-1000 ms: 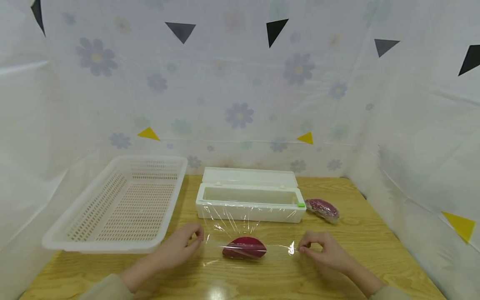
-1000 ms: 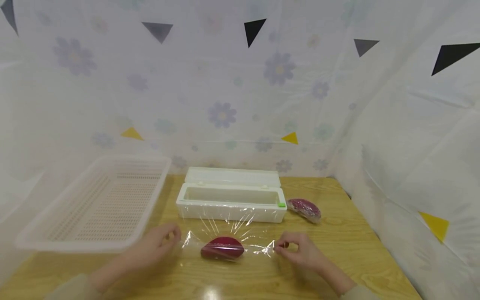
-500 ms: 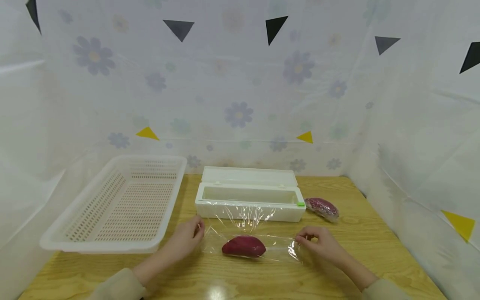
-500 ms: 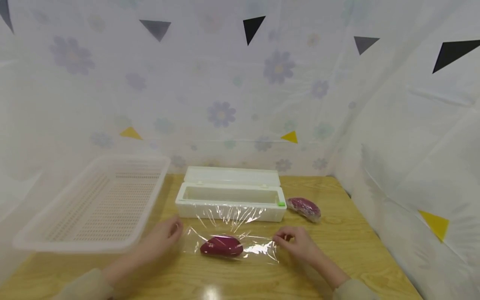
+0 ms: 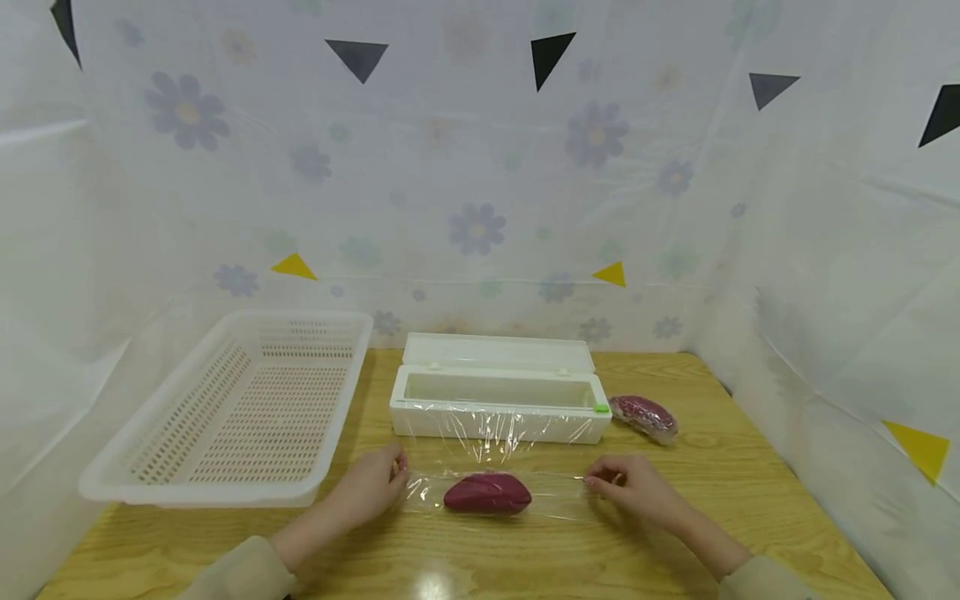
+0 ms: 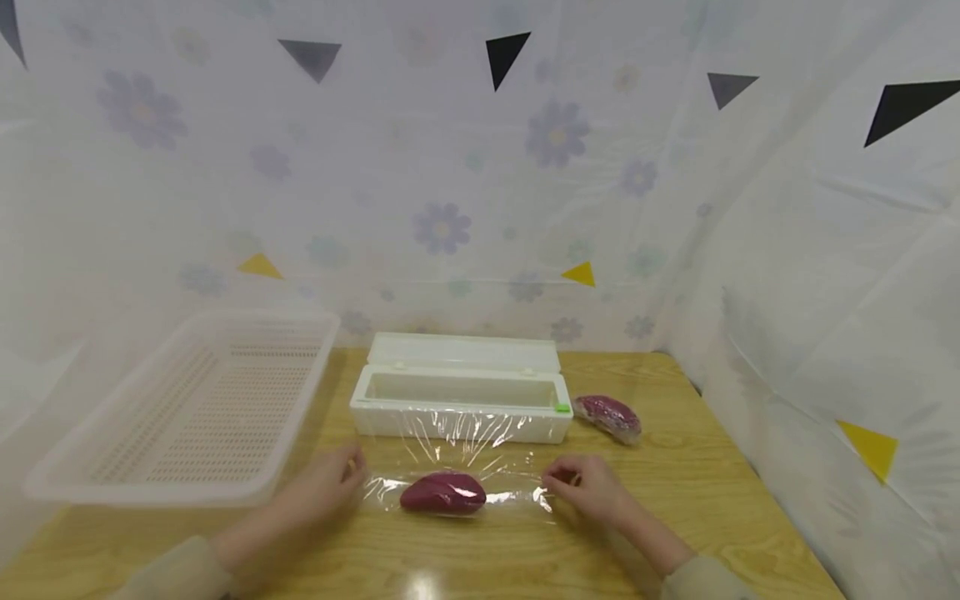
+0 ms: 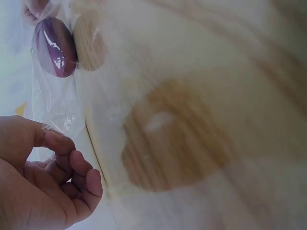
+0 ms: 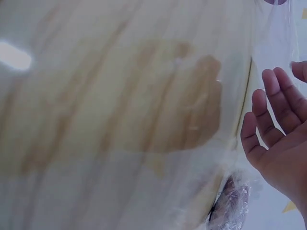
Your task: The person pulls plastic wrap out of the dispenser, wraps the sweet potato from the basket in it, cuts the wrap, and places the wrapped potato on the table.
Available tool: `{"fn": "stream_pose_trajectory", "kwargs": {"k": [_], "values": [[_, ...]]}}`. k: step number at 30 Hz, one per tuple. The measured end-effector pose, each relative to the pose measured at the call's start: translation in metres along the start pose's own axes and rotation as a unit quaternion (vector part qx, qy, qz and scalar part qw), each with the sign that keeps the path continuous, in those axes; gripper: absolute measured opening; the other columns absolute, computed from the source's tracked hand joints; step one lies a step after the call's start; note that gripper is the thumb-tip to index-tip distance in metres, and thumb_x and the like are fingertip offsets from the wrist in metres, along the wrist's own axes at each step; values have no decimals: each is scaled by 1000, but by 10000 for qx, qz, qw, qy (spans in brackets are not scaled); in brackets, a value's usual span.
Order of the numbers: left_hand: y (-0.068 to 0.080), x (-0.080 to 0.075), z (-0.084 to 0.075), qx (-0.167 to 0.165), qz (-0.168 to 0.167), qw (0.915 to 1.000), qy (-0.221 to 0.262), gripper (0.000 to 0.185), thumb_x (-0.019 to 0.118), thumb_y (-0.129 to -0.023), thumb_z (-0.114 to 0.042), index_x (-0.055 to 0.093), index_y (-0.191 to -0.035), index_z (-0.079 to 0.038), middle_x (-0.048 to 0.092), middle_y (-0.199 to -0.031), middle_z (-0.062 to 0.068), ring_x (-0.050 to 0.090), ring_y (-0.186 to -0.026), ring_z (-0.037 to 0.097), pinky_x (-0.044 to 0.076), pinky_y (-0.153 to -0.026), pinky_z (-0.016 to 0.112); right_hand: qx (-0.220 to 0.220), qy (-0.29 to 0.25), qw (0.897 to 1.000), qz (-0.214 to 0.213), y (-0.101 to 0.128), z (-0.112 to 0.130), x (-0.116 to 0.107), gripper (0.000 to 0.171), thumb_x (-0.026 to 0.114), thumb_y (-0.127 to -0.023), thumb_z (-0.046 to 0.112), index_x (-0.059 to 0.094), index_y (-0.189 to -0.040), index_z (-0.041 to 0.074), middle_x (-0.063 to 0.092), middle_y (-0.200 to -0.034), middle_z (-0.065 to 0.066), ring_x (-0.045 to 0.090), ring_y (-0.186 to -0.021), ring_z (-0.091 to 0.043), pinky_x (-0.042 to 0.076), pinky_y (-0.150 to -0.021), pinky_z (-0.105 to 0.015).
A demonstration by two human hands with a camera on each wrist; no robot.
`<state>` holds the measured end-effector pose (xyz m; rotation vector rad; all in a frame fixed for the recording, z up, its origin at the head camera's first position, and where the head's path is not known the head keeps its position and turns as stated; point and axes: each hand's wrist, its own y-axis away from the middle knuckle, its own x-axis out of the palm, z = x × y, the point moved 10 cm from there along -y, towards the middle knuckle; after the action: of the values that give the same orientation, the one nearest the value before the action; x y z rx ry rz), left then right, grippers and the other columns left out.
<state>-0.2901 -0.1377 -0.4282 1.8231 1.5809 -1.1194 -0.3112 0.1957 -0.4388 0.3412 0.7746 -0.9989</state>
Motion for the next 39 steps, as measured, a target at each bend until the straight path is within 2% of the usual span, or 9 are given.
{"fn": "stream_pose_trajectory", "kwargs": {"k": [8, 15, 18, 21, 26, 30, 33, 36, 39], "values": [[2, -2, 0, -108, -3, 9999, 35, 9, 60, -84, -6, 55, -77, -9, 47, -57, -6, 41, -48, 7, 33, -42, 20, 155, 234, 9996, -75, -4, 8, -16, 27, 52, -97, 30, 69, -99, 8, 68, -87, -2, 62, -75, -12, 49, -63, -24], [1, -3, 0, -177, -44, 9998, 48, 10, 61, -83, -6, 55, -75, -10, 46, -56, -6, 41, -48, 7, 33, -42, 21, 350, 281, 9989, -112, -7, 9, -28, 30, 55, -95, 32, 68, -101, 5, 69, -86, -4, 64, -80, -16, 49, -66, -23], [1, -3, 0, -216, -28, 9998, 43, 10, 61, -83, -7, 55, -75, -10, 46, -56, -5, 41, -47, 8, 33, -42, 21, 554, -7, 9985, 1, -6, 3, -28, 31, 56, -95, 32, 68, -103, 5, 69, -88, -6, 64, -79, -20, 51, -64, -26], [1, -3, 0, -261, -13, 9997, -15, 10, 61, -83, -8, 55, -75, -11, 46, -56, -5, 41, -48, 8, 34, -43, 22, 901, -616, 9940, 118, -3, -4, -27, 32, 56, -95, 29, 66, -108, 2, 68, -92, -12, 62, -79, -24, 52, -65, -32], [1, -3, 2, -326, -36, 9994, -87, 11, 61, -84, -8, 56, -75, -12, 47, -56, -5, 42, -48, 8, 35, -43, 22, 1365, -1156, 9838, -107, 2, -14, -31, 38, 57, -94, 30, 62, -113, -3, 67, -98, -17, 60, -81, -23, 52, -68, -36], [0, -3, 3, -341, -61, 9994, -59, 10, 61, -84, -8, 57, -75, -11, 48, -58, -5, 43, -49, 9, 36, -43, 22, 887, -415, 9934, -599, -2, 7, -35, 32, 62, -91, 31, 67, -107, 3, 69, -94, -6, 61, -80, -13, 52, -67, -28], [0, -2, 4, -367, -54, 9993, -79, 10, 61, -84, -9, 57, -75, -11, 49, -57, -4, 43, -49, 9, 36, -44, 22, 174, 419, 9924, -1145, -4, 39, -34, 16, 67, -88, 25, 70, -97, 12, 66, -87, 8, 58, -76, -4, 49, -64, -24], [-1, -1, 7, -409, -32, 9991, -114, 10, 61, -84, -10, 57, -75, -11, 49, -58, -5, 43, -49, 9, 36, -44, 22, -751, 1040, 9789, -1592, -4, 78, -24, 9, 73, -82, 17, 70, -91, 16, 64, -85, 14, 56, -75, -2, 50, -66, -25], [-2, -1, 8, -444, -18, 9989, -118, 10, 61, -83, -10, 56, -75, -12, 48, -58, -5, 43, -49, 9, 35, -44, 22, -1771, 1573, 9545, -1810, -2, 112, -6, 18, 78, -76, 11, 69, -90, 17, 64, -88, 15, 57, -80, -3, 52, -70, -25]]}}
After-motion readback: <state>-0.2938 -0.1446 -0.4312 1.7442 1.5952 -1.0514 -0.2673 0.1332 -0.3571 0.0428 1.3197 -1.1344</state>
